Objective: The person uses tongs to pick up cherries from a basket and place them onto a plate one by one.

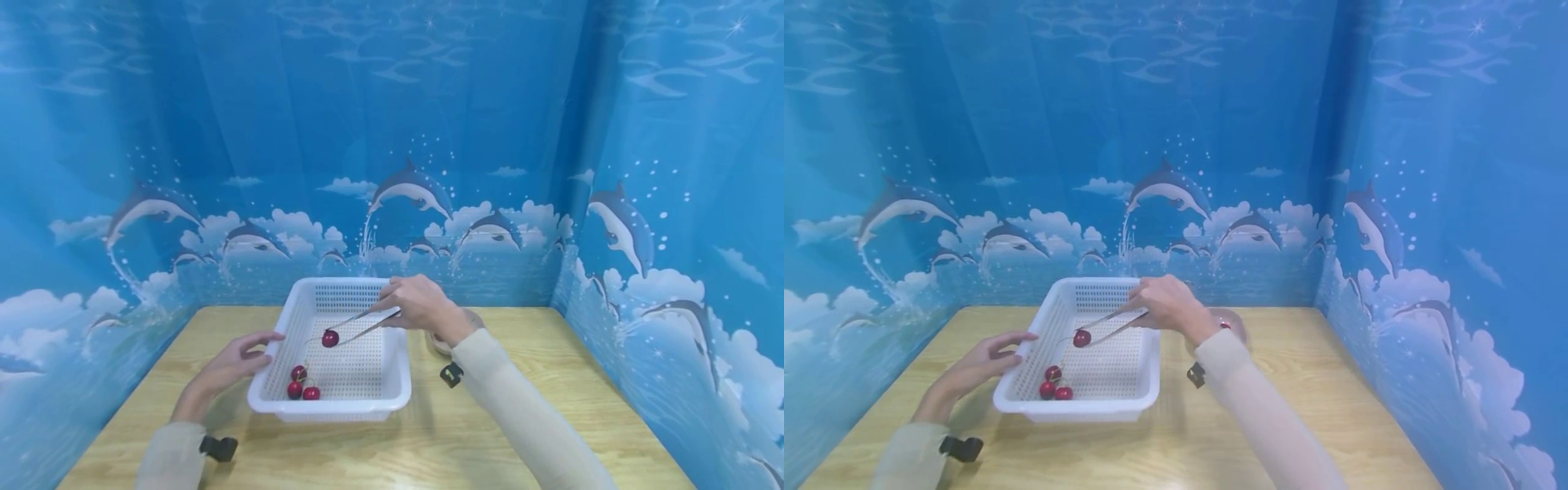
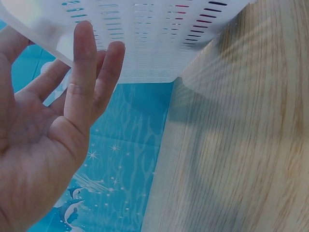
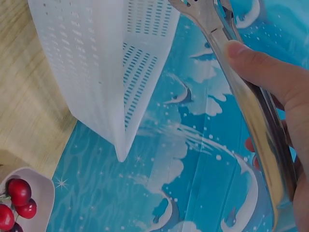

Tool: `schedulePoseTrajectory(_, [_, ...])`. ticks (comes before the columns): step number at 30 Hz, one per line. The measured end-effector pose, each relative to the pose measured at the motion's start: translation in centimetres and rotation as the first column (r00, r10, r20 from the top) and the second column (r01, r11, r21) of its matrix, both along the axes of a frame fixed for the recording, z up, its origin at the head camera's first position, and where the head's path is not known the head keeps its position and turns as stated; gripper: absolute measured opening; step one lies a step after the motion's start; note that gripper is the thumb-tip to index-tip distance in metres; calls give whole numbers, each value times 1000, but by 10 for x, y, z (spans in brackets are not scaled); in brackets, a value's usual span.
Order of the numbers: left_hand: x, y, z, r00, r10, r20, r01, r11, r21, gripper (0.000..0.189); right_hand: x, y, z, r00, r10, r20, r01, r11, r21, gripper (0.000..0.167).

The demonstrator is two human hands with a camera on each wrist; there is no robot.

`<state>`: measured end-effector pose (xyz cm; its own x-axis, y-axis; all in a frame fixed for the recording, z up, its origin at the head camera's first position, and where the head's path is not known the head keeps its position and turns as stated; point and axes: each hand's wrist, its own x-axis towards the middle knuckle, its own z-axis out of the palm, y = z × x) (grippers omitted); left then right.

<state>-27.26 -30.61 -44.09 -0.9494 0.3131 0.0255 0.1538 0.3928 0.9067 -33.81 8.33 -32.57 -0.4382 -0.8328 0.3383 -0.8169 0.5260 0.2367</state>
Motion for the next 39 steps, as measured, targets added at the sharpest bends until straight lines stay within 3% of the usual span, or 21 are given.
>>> schedulePoseTrajectory(17, [0,0,1,1000,3,9,-3,1000,5,56,-1,21,-6,1000,10,-9,-10,997,-81,31])
schedulePoseTrajectory(27, [0,-1,1,999,-39,-22,40,999,16,56,0,28,-5,1000,14,-17,-16,996,-93,31])
schedulePoseTrajectory(39, [-1,-2,0,1000,-27,-6,27,999,19,55,1,41,-4,1000,-21,-22,19,995,-93,29])
